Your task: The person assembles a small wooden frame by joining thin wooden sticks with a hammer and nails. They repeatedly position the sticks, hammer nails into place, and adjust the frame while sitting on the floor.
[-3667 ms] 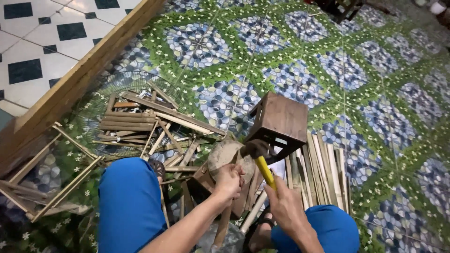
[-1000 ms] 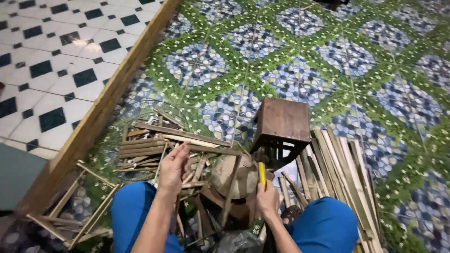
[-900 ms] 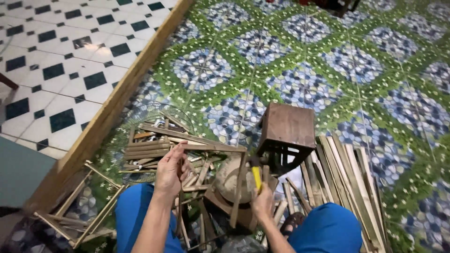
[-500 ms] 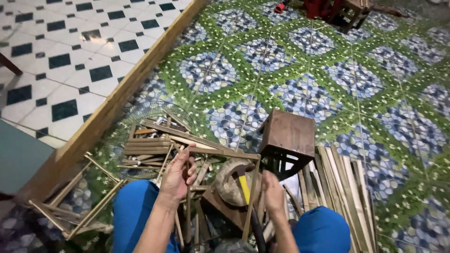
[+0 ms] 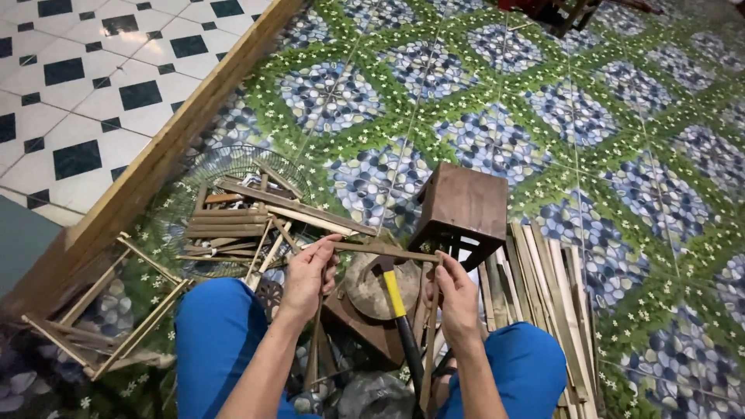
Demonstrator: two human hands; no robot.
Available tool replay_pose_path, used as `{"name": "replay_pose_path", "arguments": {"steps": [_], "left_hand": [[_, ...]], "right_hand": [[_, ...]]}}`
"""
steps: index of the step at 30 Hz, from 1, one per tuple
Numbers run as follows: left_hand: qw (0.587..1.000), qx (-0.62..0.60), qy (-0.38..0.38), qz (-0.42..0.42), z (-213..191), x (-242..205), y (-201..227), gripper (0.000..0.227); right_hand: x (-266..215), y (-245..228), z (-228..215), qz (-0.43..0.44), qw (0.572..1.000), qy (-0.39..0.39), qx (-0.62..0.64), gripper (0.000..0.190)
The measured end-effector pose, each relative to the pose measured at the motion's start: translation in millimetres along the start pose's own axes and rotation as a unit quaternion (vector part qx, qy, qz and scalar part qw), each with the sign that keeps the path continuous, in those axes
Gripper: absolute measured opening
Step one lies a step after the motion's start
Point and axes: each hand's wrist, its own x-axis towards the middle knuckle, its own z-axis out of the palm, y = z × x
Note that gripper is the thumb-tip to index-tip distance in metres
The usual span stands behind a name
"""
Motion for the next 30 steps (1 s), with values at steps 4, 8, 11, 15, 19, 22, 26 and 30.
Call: {"name": "replay_pose_path", "arguments": {"steps": [4, 8, 11, 15, 19, 22, 26, 30], "left_hand": [[1.000, 0.004, 0.011, -0.007, 0, -1, -4, 0.038], [0.998, -0.046, 0.004, -0.045, 5, -4, 3, 0.038], [0.995, -0.082, -0.011, -0.062, -1, 0, -1, 0.038], [0.989, -0.135, -0.040, -0.039, -12, 8, -16, 0.030], [0.992, -0.124, -0.022, -0.018, -12, 12, -26, 0.032], [0.992, -0.126, 0.022, 0.002, -11, 17, -37, 0.033], [0.994, -0.087, 0.062, -0.024, -9, 20, -48, 0.036], [0.997, -0.057, 0.048, -0.032, -8, 22, -61, 0.050]], "right_hand": [[-1, 2, -2, 0.018, 1.000, 0.016, 0.003, 0.041], [1, 9, -5, 0.024, 0.999, 0.022, 0.007, 0.039], [4, 15, -11, 0.041, 0.998, 0.030, 0.045, 0.037], [6, 20, -20, 0.073, 0.988, 0.023, 0.132, 0.027], [8, 25, -31, 0.074, 0.981, 0.004, 0.178, 0.015], [6, 21, -32, 0.077, 0.983, -0.006, 0.168, 0.021], [5, 15, -32, 0.126, 0.974, -0.001, 0.188, 0.011], [4, -2, -25, 0.146, 0.969, -0.021, 0.196, 0.030]]}}
